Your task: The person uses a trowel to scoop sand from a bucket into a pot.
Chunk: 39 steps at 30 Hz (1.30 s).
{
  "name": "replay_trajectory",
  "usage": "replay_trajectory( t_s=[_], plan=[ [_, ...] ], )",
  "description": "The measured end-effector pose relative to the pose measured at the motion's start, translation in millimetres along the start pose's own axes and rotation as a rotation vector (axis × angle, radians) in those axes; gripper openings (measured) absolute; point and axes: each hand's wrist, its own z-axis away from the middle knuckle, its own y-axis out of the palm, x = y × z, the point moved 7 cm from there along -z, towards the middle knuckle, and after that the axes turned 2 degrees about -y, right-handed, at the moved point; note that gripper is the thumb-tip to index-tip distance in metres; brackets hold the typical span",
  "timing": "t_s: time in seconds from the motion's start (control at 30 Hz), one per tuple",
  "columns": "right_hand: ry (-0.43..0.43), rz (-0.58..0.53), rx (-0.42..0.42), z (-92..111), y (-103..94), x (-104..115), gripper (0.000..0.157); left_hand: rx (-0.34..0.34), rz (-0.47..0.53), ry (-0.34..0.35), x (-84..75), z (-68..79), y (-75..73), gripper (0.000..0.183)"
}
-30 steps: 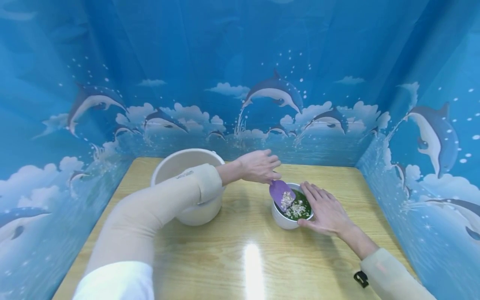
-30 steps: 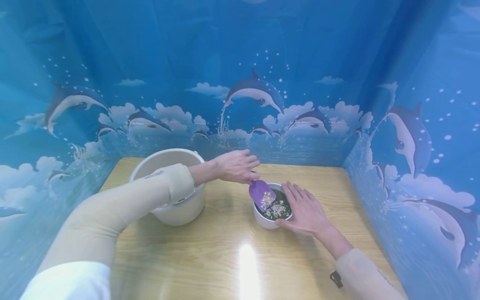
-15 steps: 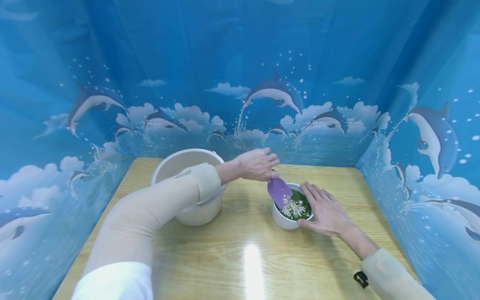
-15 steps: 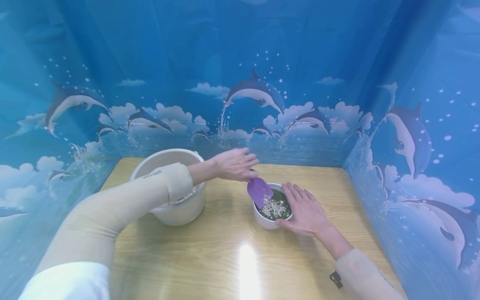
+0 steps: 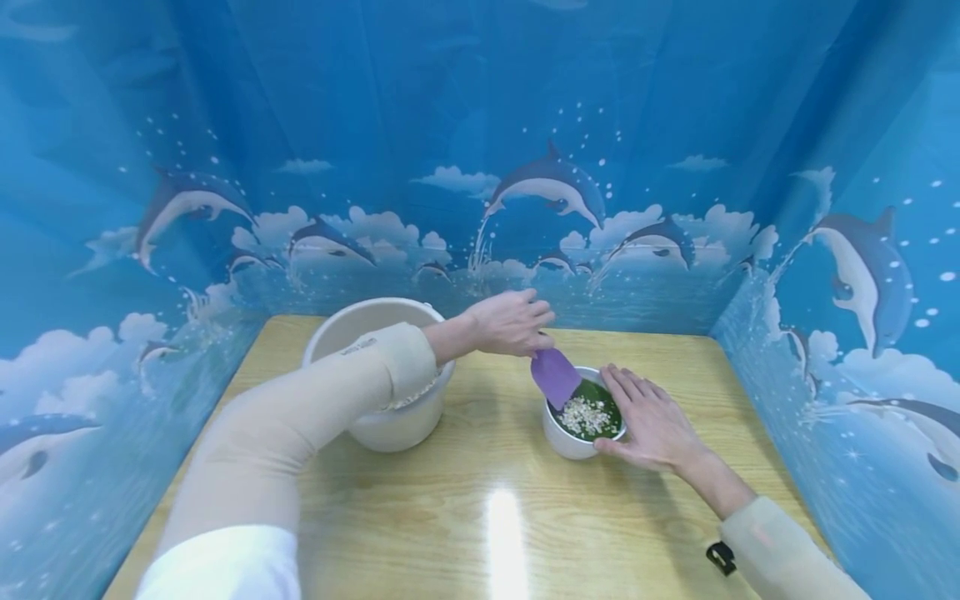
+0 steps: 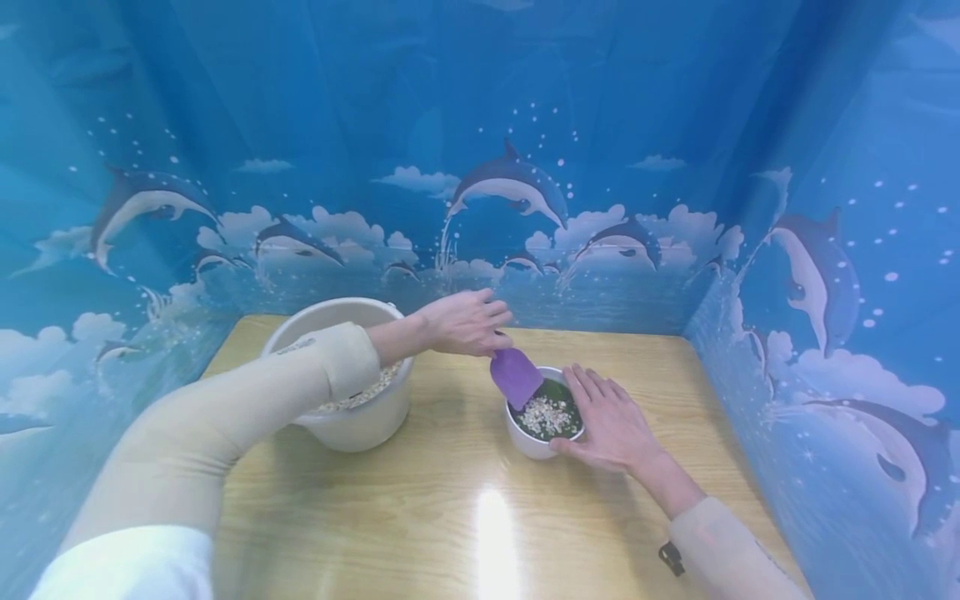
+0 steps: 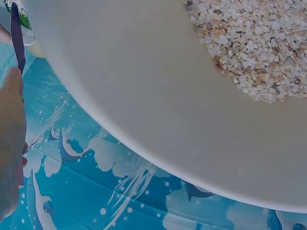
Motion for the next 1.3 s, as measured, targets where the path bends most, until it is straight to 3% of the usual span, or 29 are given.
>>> replay_trajectory(
  t_s=[0.4,1.1,1.3],
  plan=[
    [-0.019,0.029,-0.021,-0.3,-1.7,-0.2,0.117,-0.015,0.022,-0.022,8.1,16.4,5.1,0.043],
    [-0.035,0.02,-0.069,-3.4,-10.2,7.5,0.119,-0.068,0.127,-0.085,25.3,65.8,15.8,0.041],
    [-0.029,0.036,-0.072,-6.8,-17.0,14.1,0.119,-0.12,0.171,-0.124,32.1,81.6,14.5,0.036]
  ],
)
